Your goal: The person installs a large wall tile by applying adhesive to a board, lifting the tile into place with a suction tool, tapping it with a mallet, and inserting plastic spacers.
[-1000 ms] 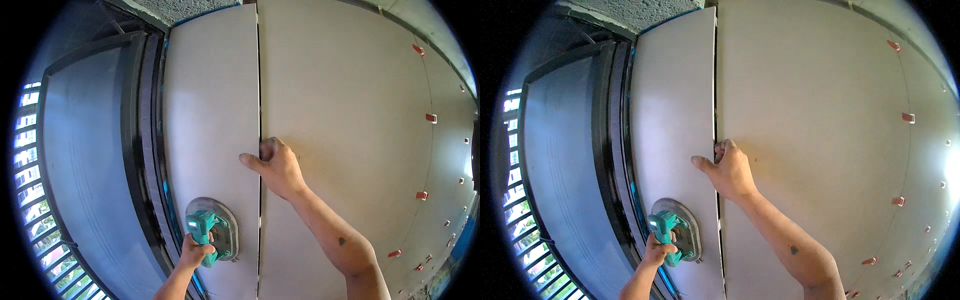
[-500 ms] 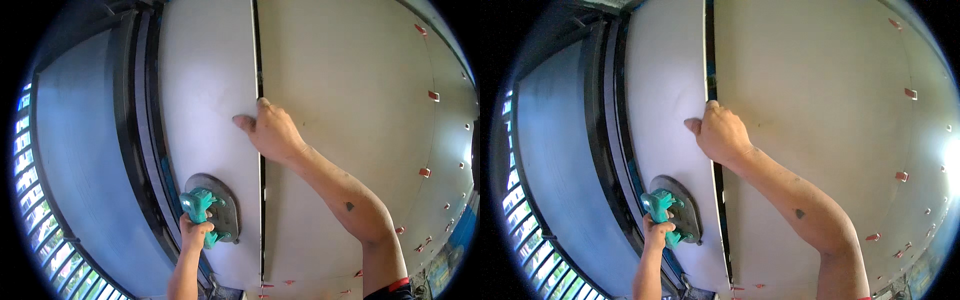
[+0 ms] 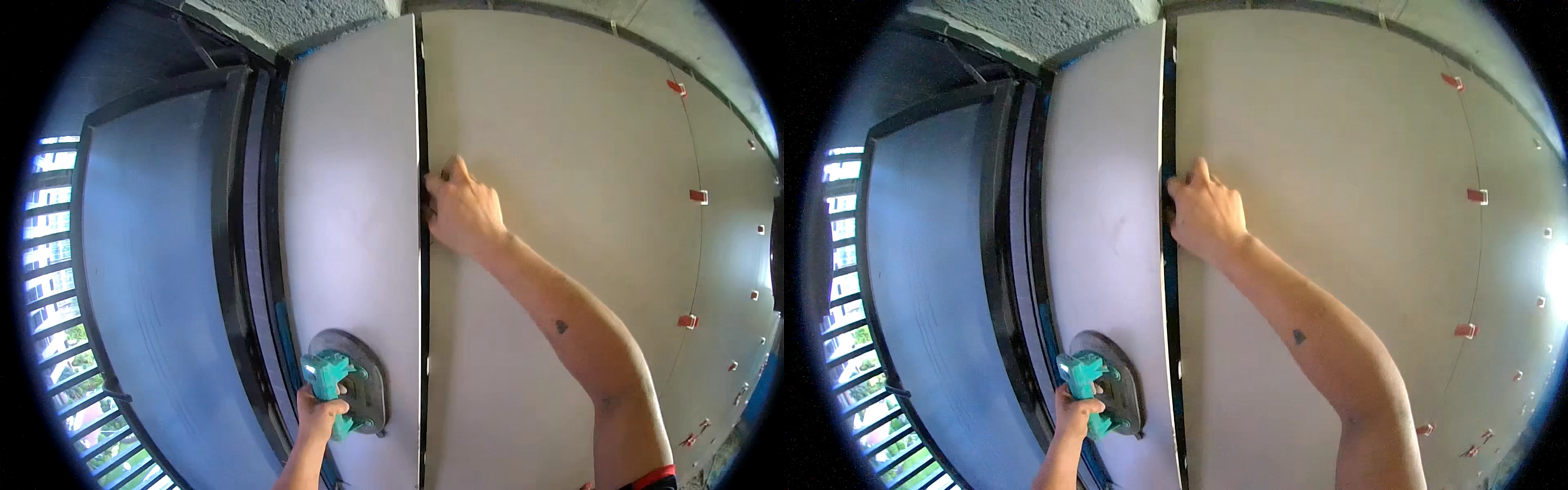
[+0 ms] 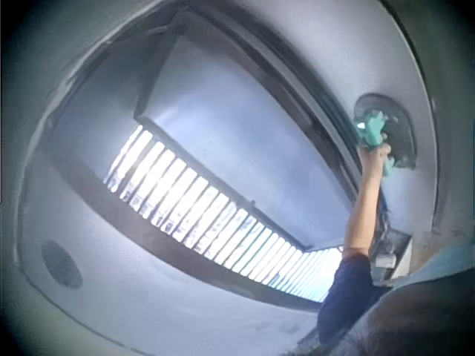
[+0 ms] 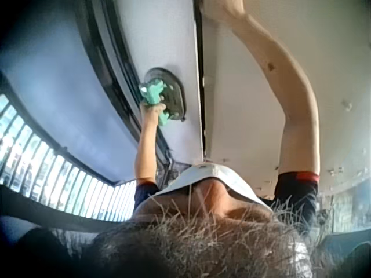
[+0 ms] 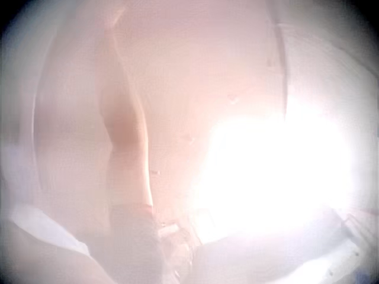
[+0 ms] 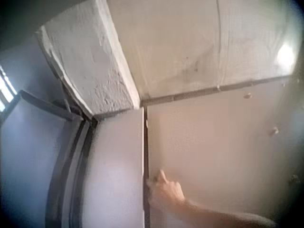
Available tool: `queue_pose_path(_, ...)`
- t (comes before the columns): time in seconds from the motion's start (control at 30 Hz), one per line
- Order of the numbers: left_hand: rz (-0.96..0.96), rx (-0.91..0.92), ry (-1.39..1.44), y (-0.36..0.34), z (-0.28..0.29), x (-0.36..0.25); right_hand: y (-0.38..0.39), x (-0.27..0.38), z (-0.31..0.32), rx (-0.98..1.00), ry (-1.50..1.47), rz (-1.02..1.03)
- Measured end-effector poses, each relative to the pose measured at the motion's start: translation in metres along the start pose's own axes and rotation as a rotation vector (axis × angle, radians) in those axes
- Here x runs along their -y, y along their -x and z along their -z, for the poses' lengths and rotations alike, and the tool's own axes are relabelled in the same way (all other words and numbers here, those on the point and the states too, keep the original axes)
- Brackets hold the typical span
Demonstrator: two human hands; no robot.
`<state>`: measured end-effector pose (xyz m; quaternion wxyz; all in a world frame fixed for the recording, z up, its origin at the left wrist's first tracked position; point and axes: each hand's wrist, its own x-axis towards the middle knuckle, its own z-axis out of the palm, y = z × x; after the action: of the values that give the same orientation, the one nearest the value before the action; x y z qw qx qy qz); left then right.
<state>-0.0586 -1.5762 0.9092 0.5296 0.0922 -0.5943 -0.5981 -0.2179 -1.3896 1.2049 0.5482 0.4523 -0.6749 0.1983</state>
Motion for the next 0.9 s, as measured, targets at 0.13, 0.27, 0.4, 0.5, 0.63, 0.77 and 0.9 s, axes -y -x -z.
queue_pose_path(0.13, -0.005, 0.019, 0.01, 0.006, 0.007, 0.002, -0.002, 0.006, -0.008, -0.03, -0.028, 0.007)
queue_pose_path(0.27, 0.037, -0.049, 0.009, 0.01, 0.004, -0.008, -0.01, 0.016, -0.006, 0.031, 0.07, -0.138)
queue_pose_path(0.4, 0.038, -0.008, -0.015, -0.001, -0.007, -0.009, -0.018, -0.009, 0.009, -0.004, -0.242, -0.162)
queue_pose_path(0.5, 0.045, -0.034, -0.007, -0.008, -0.009, -0.005, -0.027, -0.024, -0.001, -0.016, -0.308, -0.11)
queue_pose_path(0.63, 0.012, -0.01, 0.007, -0.006, -0.006, -0.004, -0.015, -0.014, 0.003, 0.015, -0.45, -0.194)
queue_pose_path(0.77, 0.101, -0.007, -0.049, 0.004, -0.004, -0.007, 0.0, -0.013, -0.002, -0.11, -0.474, -0.174)
queue_pose_path(0.9, 0.013, 0.002, -0.029, 0.01, 0.002, -0.003, 0.01, -0.003, -0.015, -0.11, -0.607, -0.165)
